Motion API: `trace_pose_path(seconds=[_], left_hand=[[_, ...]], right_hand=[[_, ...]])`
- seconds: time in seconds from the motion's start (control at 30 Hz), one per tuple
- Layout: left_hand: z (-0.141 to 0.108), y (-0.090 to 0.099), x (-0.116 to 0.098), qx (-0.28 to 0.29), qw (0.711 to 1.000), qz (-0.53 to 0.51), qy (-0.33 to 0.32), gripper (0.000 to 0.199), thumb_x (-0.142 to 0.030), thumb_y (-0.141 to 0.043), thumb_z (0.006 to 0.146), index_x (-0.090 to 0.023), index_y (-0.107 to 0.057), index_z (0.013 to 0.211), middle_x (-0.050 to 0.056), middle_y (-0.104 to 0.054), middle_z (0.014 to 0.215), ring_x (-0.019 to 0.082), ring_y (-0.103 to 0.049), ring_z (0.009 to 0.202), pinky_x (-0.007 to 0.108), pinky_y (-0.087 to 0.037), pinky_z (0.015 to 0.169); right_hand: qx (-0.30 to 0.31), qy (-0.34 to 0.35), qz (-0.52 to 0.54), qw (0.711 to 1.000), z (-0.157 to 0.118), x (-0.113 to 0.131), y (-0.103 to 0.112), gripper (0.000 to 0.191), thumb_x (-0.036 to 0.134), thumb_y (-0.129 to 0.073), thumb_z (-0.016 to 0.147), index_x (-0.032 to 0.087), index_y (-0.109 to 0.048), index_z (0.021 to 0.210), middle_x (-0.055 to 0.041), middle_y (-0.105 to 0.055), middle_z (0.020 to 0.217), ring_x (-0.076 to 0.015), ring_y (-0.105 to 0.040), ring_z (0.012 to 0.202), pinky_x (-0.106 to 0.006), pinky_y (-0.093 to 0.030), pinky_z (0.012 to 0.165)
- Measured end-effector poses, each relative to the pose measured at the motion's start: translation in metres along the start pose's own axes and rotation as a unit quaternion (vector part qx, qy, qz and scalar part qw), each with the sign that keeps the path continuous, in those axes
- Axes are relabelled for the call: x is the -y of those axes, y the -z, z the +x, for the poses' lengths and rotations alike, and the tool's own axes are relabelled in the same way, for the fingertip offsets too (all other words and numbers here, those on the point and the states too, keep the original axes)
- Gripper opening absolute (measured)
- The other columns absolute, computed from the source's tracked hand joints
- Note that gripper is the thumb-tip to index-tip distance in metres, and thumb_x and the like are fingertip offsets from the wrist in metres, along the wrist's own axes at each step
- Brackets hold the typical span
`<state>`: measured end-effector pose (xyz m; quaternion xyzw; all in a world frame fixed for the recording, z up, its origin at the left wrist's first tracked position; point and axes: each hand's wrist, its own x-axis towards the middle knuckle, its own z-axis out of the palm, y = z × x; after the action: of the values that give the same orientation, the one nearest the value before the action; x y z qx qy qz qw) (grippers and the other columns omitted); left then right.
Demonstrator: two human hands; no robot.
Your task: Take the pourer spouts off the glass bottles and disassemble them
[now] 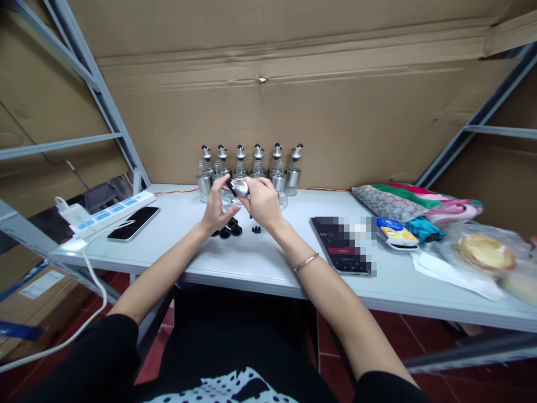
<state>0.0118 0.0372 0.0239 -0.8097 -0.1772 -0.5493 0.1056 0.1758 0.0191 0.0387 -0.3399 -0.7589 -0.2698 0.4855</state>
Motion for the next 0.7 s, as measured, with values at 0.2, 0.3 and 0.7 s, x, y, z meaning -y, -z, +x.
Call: trace_pose_path(seconds=[0.2,0.3,0.7], left_hand=[[0.001,0.006,0.0,-0.036,0.99,0.117,-0.065,0.056,-0.051,-0.046,0.089,-0.021,-0.035,0.135,0.012,-0.056,0.119,0.024,-0.051,0.116,0.039,-0.038,0.1],[0.003,0.008,-0.001,-0.008,0.984,0.157,-0.088,0.045,-0.045,-0.052,0.088,-0.02,-0.049,0.126,0.01,-0.061,0.11,0.022,-0.056,0.107,0.037,-0.039,0.095],[0.013,-0.003,-0.003,0.058,0.979,0.154,-0.117,0.023,-0.033,-0.053,0.09,-0.015,-0.058,0.104,0.008,-0.062,0.089,0.017,-0.059,0.085,0.031,-0.046,0.072]], right_hand=[[0.026,0.062,-0.008,0.998,-0.001,-0.002,0.004,0.03,0.035,-0.041,0.094,0.018,-0.059,0.11,-0.007,-0.071,0.093,-0.0182,-0.063,0.083,-0.039,-0.036,0.096],[0.023,0.073,-0.024,0.997,-0.002,-0.004,0.004,0.025,0.031,-0.041,0.094,0.019,-0.061,0.103,-0.0056,-0.072,0.088,-0.0174,-0.063,0.082,-0.038,-0.034,0.095],[0.071,-0.077,-0.091,0.99,-0.006,-0.021,-0.011,0.014,0.02,-0.055,0.078,0.019,-0.064,0.089,-0.0065,-0.07,0.09,-0.0238,-0.055,0.093,-0.045,-0.026,0.096]])
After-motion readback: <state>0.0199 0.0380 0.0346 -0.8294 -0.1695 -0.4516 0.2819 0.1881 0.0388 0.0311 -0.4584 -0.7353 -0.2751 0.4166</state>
